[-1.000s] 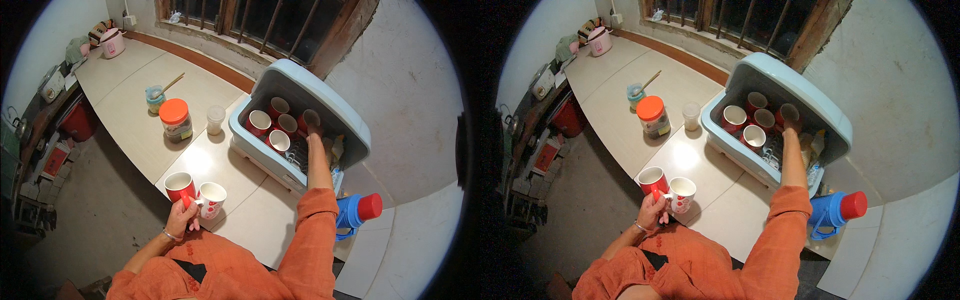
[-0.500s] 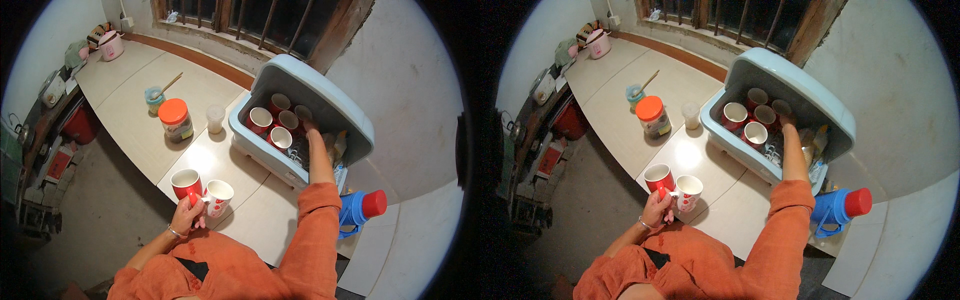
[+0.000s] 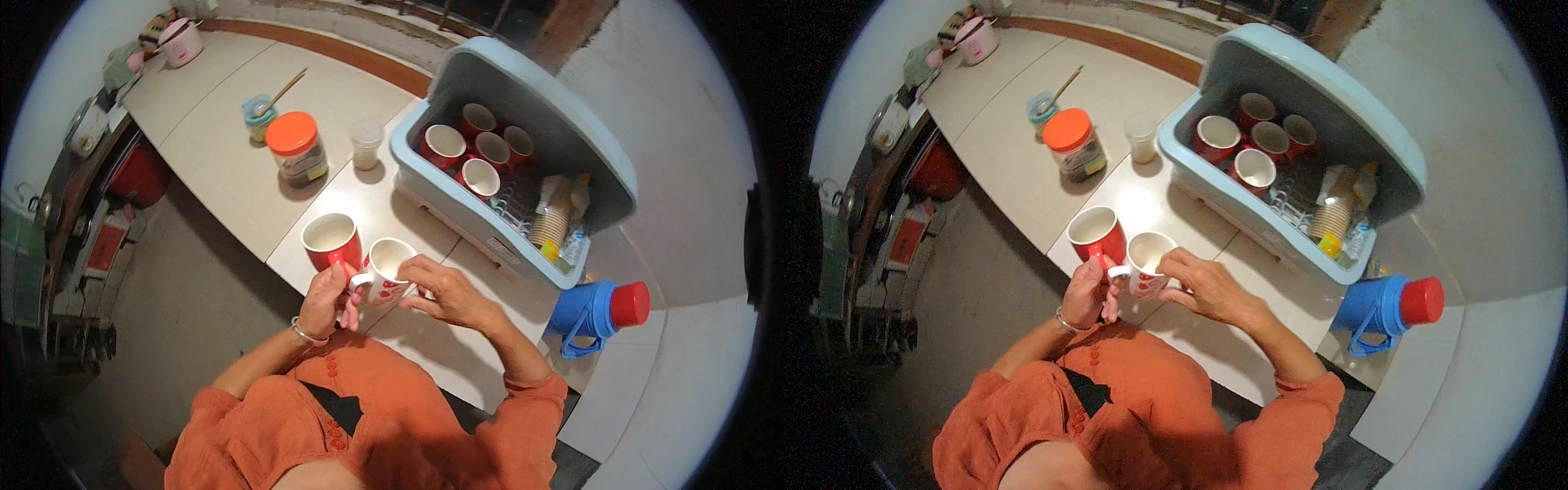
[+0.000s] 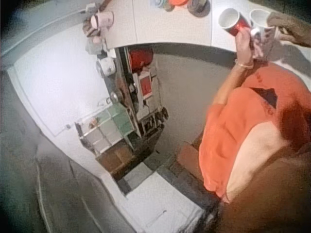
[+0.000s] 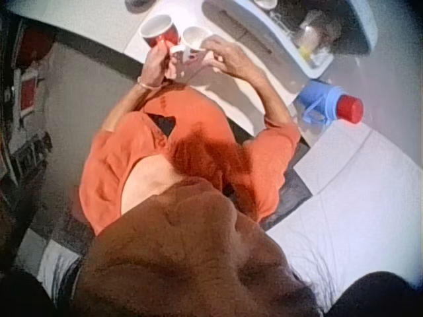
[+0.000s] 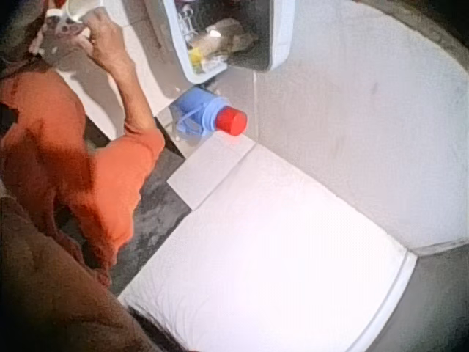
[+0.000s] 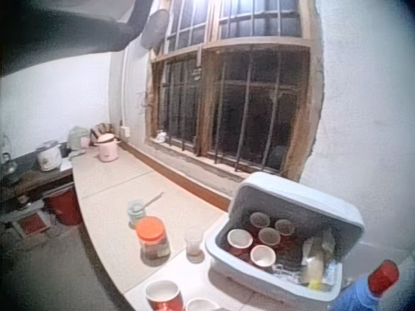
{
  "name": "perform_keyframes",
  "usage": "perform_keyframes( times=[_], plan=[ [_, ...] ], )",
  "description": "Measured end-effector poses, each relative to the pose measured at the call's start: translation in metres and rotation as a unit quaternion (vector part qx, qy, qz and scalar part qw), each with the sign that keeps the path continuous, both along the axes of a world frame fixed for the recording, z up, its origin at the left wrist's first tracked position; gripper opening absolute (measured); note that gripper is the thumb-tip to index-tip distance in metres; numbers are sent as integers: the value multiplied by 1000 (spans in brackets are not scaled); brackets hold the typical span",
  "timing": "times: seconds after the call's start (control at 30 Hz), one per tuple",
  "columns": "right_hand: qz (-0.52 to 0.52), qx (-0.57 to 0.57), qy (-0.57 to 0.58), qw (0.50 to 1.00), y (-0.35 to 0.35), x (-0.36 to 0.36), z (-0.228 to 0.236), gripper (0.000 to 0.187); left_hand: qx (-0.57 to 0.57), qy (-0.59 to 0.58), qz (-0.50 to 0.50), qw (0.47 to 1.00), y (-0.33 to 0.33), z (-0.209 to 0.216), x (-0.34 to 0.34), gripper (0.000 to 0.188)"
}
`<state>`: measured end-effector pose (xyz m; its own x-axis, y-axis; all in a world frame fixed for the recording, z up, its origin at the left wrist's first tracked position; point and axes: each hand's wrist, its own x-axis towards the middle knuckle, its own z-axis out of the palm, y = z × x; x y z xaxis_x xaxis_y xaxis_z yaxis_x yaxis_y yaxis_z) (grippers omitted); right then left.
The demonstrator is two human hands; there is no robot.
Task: The person wipes a white mug with a cloth and places it on a counter. They then pick up several red mugs and carry them into a kitchen area, placing them into a dish rack. The person opens a container of grains and pours them into a mug, followed by adding a dark substance from another container. Finally, they pour hot water from a blue thermos into the mug.
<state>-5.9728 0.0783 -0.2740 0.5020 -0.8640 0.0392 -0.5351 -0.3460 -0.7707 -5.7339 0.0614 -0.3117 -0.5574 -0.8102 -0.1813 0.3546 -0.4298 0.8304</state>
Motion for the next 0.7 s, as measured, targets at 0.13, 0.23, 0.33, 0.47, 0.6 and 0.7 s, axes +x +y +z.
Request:
perform_keyframes(
  times=[0.13, 0.23, 0.33, 0.47, 0.6, 0.7],
  plan=[
    [-16, -98, 38, 994, 6, -8, 2, 18, -41, -75, 2, 996, -7, -2, -4, 52],
    [-94, -194, 111, 970, 10, -24, 19, 15, -45, -113, 30, 992, -13, 9, -6, 51],
    [-219, -253, 97, 937, 7, -47, 39, 13, -58, -104, 20, 993, -18, -5, 6, 49],
    [-376, -291, 121, 871, -13, -88, 42, 12, -34, -121, -13, 992, -18, -12, 17, 47],
    [-333, -253, 213, 883, -31, -145, 28, 11, -15, -104, -63, 992, -12, -17, 17, 45],
    [-295, -206, 262, 895, -36, -177, 11, 14, -7, -130, -97, 987, -10, -18, 16, 45]
  ],
)
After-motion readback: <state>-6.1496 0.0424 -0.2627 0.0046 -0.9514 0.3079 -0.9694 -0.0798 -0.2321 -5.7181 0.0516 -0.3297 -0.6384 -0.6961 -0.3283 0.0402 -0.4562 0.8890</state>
